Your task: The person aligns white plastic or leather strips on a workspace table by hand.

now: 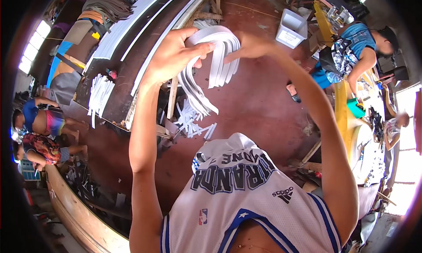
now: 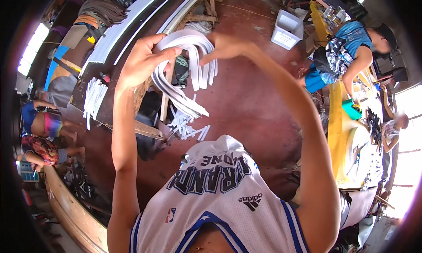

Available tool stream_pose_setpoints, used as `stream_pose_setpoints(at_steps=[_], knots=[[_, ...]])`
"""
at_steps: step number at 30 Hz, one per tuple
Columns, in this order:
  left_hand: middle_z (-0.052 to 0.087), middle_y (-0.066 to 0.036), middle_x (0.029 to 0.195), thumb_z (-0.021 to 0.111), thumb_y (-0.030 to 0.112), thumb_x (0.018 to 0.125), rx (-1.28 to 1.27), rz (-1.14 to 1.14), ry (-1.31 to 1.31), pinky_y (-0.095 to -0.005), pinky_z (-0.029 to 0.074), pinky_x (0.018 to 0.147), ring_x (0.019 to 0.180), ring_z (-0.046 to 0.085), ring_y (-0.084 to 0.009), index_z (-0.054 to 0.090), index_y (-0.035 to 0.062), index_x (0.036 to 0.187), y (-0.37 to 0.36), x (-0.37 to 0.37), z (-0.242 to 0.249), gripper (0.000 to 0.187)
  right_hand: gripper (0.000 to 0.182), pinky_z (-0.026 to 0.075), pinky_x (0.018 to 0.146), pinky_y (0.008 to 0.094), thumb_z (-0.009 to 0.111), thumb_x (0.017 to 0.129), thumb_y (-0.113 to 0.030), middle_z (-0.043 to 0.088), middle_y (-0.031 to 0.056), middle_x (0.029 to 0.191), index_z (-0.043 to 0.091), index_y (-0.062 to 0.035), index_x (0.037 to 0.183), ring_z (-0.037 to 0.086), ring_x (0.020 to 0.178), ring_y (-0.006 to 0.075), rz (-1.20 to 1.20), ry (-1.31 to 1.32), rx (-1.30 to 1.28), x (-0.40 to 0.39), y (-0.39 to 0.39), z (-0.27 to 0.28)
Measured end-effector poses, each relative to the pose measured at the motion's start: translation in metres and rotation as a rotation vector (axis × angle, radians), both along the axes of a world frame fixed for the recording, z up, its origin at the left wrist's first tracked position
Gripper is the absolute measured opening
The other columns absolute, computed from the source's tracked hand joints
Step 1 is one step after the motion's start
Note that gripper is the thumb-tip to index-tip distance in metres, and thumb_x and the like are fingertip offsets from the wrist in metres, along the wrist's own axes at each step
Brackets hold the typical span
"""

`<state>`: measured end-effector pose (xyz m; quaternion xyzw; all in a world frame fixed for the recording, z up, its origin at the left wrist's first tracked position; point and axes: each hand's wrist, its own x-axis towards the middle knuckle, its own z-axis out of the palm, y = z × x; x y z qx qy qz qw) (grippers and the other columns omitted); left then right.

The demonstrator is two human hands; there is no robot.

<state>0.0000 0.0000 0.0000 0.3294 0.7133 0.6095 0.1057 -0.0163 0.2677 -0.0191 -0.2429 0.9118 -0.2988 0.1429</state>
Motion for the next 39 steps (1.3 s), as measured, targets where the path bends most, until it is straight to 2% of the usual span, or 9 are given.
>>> stream_pose_setpoints(at_steps=[6,12,16,21,23,26,29,33,39], knots=[[0.062,-0.001,0.072,0.074,0.013,0.090,-0.332,-0.036,-0.082,-0.0222,0.045,0.053,0.057,0.054,-0.0045,0.066,-0.0009,0.094,-0.041,-0.042,0.015,0.017,0.055,0.051,0.087,0.0343,0.084,0.078,-0.035,0.073,0.0120,0.103,0.067,-0.0001,0.118,0.067,0.095,0.0199,-0.046,-0.137,-0.348,-0.040,-0.057,-0.069],[0.063,-0.002,0.070,0.074,0.014,0.090,-0.219,-0.046,-0.133,-0.0216,0.045,0.053,0.059,0.057,-0.0060,0.067,-0.0041,0.094,-0.052,-0.068,0.005,0.020,0.055,0.051,0.082,0.0325,0.083,0.081,-0.035,0.073,0.0086,0.099,0.067,0.0000,0.120,0.065,0.090,0.0156,0.057,-0.245,-0.461,-0.062,-0.065,-0.068],[0.064,-0.002,0.074,0.074,0.013,0.089,-0.212,0.090,-0.188,-0.0209,0.048,0.056,0.061,0.058,-0.0058,0.067,-0.0039,0.099,-0.050,-0.075,0.011,0.020,0.041,0.049,0.086,0.0318,0.083,0.082,-0.030,0.071,0.0067,0.098,0.069,-0.0009,0.107,0.062,0.094,0.0144,0.136,-0.242,-0.633,-0.084,-0.047,-0.057],[0.068,-0.003,0.081,0.077,0.010,0.087,-0.113,0.234,-0.158,-0.0232,0.052,0.061,0.066,0.062,-0.0075,0.068,-0.0041,0.102,-0.032,-0.081,-0.007,0.022,0.038,0.049,0.084,0.0309,0.083,0.082,-0.022,0.071,0.0069,0.095,0.066,0.0000,0.108,0.063,0.093,0.0112,0.109,-0.016,-0.534,-0.123,-0.014,-0.011],[0.068,-0.004,0.085,0.079,0.009,0.086,-0.034,0.271,-0.187,-0.0236,0.052,0.065,0.072,0.063,-0.0073,0.066,-0.0046,0.105,-0.017,-0.084,-0.028,0.027,0.030,0.051,0.082,0.0388,0.080,0.082,-0.020,0.072,0.0149,0.095,0.068,-0.0019,0.103,0.068,0.094,0.0267,0.173,0.283,-0.349,-0.138,0.006,0.020],[0.067,-0.001,0.087,0.085,0.013,0.080,-0.138,0.331,-0.214,-0.0228,0.050,0.065,0.076,0.062,-0.0056,0.068,-0.0001,0.109,0.012,-0.097,-0.091,0.036,0.032,0.049,0.082,0.0423,0.076,0.076,-0.010,0.067,0.0136,0.092,0.065,-0.0052,0.105,0.062,0.090,0.0360,0.362,0.717,-0.078,-0.157,0.023,0.060],[0.072,-0.008,0.096,0.081,0.012,0.084,-0.238,0.364,-0.222,-0.0246,0.053,0.072,0.083,0.065,-0.0082,0.067,-0.0020,0.115,0.059,-0.107,-0.159,0.037,0.032,0.049,0.085,0.0346,0.074,0.078,-0.007,0.068,0.0119,0.095,0.065,-0.0030,0.108,0.066,0.092,0.0262,0.373,0.594,0.051,-0.184,0.045,0.096],[0.074,-0.012,0.098,0.076,0.014,0.088,-0.109,0.430,-0.435,-0.0278,0.054,0.077,0.091,0.071,-0.0139,0.063,-0.0048,0.116,0.097,-0.122,-0.253,0.035,0.016,0.052,0.068,0.0367,0.077,0.075,-0.007,0.070,0.0147,0.083,0.071,-0.0019,0.089,0.068,0.076,0.0262,0.385,0.617,0.203,-0.221,0.057,0.149],[0.074,-0.015,0.091,0.079,0.032,0.085,-0.130,0.642,-0.149,-0.0310,0.054,0.076,0.080,0.069,-0.0127,0.065,-0.0030,0.114,0.135,-0.160,-0.270,0.047,0.020,0.051,0.065,0.0341,0.079,0.075,-0.007,0.070,0.0115,0.079,0.071,-0.0012,0.092,0.067,0.073,0.0192,0.333,0.797,0.350,-0.236,0.053,0.176]])
